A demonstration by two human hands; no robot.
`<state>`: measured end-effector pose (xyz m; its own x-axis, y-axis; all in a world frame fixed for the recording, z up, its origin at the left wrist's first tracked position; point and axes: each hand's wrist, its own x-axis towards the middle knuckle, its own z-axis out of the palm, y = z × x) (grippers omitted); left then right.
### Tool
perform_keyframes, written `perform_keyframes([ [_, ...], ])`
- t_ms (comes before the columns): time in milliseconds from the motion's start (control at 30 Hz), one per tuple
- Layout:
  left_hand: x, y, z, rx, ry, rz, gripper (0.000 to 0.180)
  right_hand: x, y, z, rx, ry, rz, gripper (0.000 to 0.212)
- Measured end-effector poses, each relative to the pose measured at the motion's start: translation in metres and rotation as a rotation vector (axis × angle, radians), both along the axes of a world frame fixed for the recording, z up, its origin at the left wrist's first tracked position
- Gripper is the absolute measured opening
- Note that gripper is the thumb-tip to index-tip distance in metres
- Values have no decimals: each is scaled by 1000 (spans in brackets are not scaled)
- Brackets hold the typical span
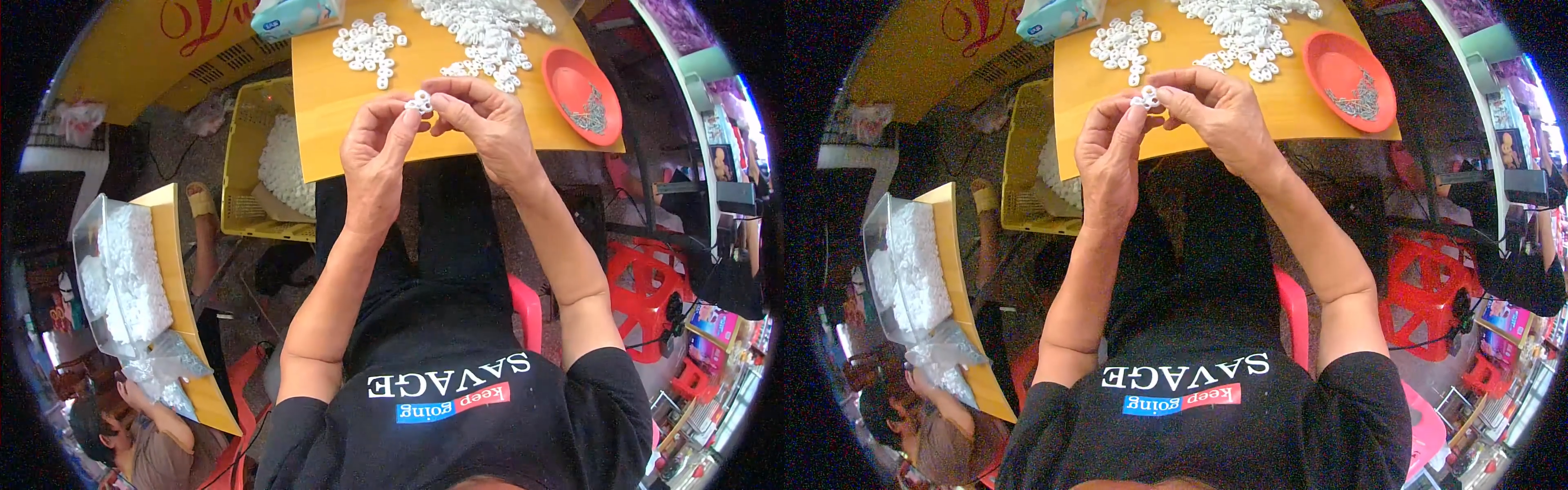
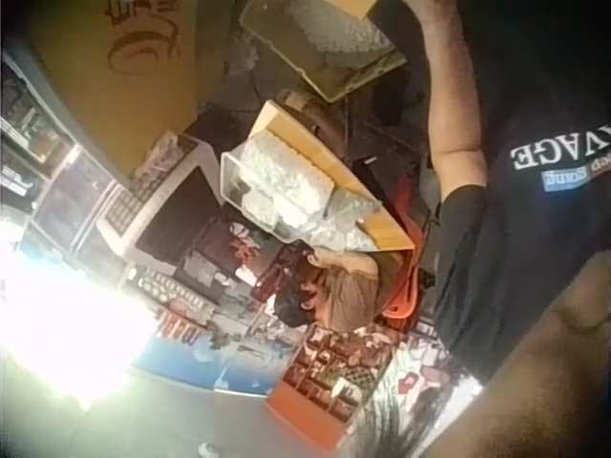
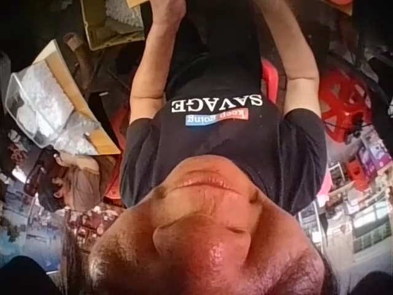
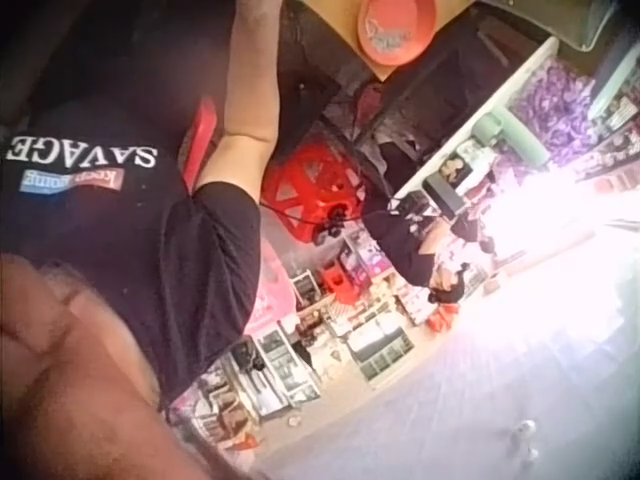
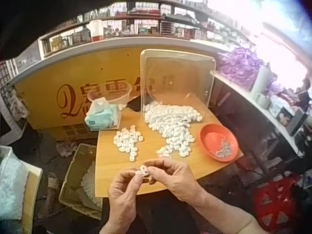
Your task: The person is manually assembling small white plastic components by inserting small metal pieces into them at a workbench.
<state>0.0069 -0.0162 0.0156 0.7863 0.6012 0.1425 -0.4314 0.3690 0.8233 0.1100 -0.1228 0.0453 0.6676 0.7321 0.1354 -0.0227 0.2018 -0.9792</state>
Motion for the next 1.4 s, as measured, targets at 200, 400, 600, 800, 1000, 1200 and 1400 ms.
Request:
perform_keyframes([
  [200,-5,-2,7,-26,24,-48,10,1,-7,-1,103,282,38,22],
  [400,-7,-1,11,7,77,-62,12,-2,-7,5,64,115,3,21],
  [600,-8,1,12,67,158,-33,12,-5,-6,6,-27,-150,-76,19],
  [800,-8,1,11,97,197,-15,14,-9,-4,-1,-107,-314,-145,16],
  [1000,-9,2,8,122,232,-18,15,-13,-4,-5,-102,-282,-89,22],
  [1200,-7,1,7,150,254,18,16,-19,-1,-9,-38,-190,-134,20],
  [1400,-7,-2,4,200,265,53,13,-27,2,-21,38,-67,-155,21],
])
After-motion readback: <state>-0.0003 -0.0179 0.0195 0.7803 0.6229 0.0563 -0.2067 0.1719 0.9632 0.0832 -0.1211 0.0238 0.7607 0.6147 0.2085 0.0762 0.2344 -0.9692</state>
